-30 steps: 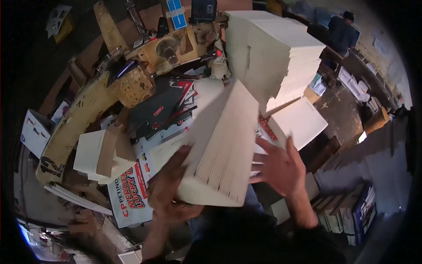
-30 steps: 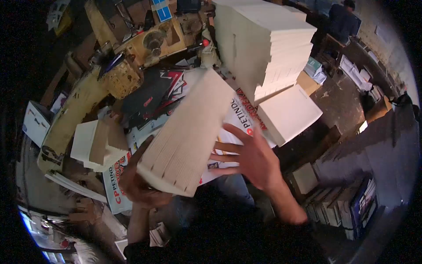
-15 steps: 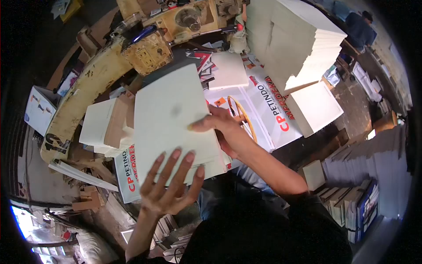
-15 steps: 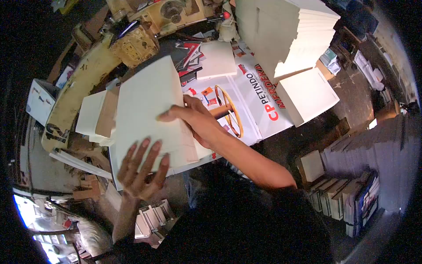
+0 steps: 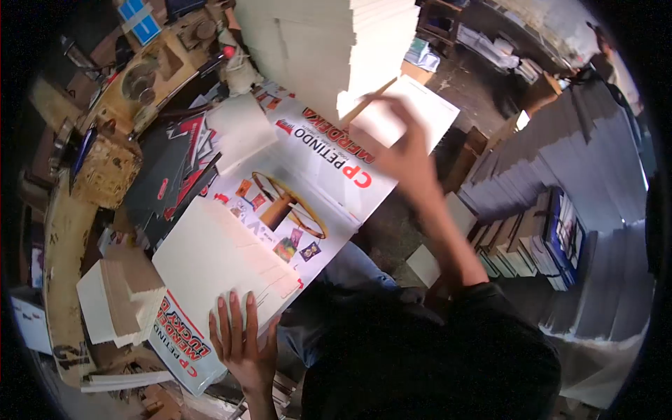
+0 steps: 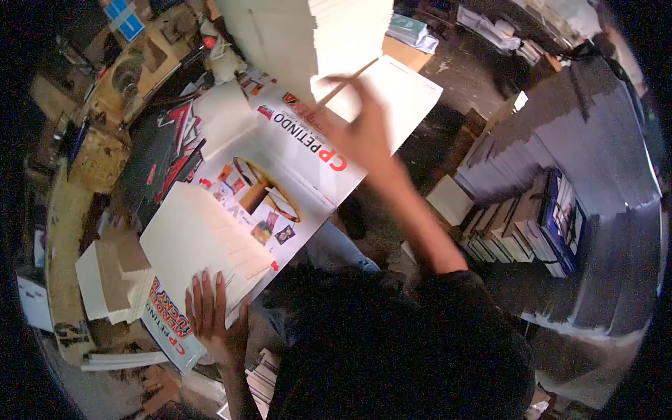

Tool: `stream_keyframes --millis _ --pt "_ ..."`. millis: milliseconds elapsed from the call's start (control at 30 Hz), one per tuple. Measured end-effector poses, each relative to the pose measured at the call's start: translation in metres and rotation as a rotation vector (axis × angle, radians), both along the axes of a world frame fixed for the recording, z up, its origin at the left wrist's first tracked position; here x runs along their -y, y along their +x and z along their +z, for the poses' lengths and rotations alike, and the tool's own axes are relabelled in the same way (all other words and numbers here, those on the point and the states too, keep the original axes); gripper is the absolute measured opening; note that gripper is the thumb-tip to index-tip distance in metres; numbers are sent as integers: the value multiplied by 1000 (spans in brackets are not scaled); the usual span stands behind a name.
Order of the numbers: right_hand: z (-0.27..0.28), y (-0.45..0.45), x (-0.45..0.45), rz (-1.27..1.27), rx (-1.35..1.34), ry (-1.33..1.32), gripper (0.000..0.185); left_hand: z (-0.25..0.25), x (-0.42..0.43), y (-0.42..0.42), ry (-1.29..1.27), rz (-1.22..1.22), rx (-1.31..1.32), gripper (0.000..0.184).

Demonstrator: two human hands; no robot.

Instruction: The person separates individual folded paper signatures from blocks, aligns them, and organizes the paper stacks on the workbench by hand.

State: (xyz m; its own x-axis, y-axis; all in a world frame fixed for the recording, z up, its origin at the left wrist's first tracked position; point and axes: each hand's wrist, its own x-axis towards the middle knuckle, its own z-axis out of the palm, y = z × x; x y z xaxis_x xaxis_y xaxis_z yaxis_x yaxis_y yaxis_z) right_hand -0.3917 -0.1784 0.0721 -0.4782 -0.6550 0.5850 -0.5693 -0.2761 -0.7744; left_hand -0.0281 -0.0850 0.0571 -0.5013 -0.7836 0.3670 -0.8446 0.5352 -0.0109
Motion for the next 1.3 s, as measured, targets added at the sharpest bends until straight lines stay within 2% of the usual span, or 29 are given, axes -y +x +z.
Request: stream_keyframes --millis 67,133,167,233,267,333,367,400,500,533,600,633,667,733,800,867,933,967,1033,1133,1167,1200,1233,1267,1300 --pt "-27 -113 7 -379 -149 -9 48 6 0 2 17 -30 -28 51" --pt "-75 -214 1 -659 -106 156 69 5 -1 16 -8 -5 -312 45" --pt "-72 -220 -9 -671 -111 145 69 13 2 11 -64 3 -440 39" --pt "-71 -217 -31 -466 908 544 89 6 4 24 -75 160 -521 33" --pt "-72 -216 -39 -471 906 537 89 5 5 28 -76 196 -549 31" --pt "-87 -216 -50 234 1187 581 100 6 8 27 -65 217 -563 29" --pt "-94 -218 -46 112 1085 594 92 7 6 29 -49 245 -568 27" --pt "-96 -218 -43 111 1099 601 92 8 3 30 -43 246 -554 27" --pt "-92 -216 -31 -71 978 593 64 8 5 28 -73 216 -543 23" --pt "-88 -215 -33 -60 972 592 64 9 3 28 -82 224 -546 23" --pt "-75 -205 -38 -167 767 607 63 12 -3 27 -94 240 -573 22" --pt "-68 -186 -40 -202 763 506 55 12 -7 30 -101 255 -573 22" --pt "-66 -172 -38 -188 759 509 55 11 -11 36 -104 264 -582 22" --pt "-62 -147 -38 -459 643 190 68 11 -16 42 -113 290 -588 22" --pt "-37 -120 -53 -376 383 57 62 15 -18 48 -105 363 -637 23" --pt "8 -72 -55 -94 264 -239 60 17 -19 56 -112 352 -639 24" --pt "54 -39 -65 -33 -71 -46 59 31 -20 48 -47 423 -658 24" --pt "70 -27 -64 11 -63 -48 59 34 -18 45 -47 369 -677 23" --pt "95 -6 -58 299 -298 -52 61 36 -14 41 -39 265 -696 22" --pt "123 26 -45 524 -278 -71 64 47 -10 32 302 178 -827 24" --pt "131 40 -39 562 -369 -190 65 50 -1 32 290 186 -823 24" --pt "140 55 -33 590 -457 -312 66 53 12 31 699 53 -1111 38" --pt "149 66 -31 681 -481 -347 77 57 24 31 1123 -96 -1374 54" --pt "157 76 -20 832 -501 -450 78 61 33 33 1120 -87 -1365 54" --pt "165 86 -9 995 -524 -541 78 65 43 37 1221 -299 -1666 66"
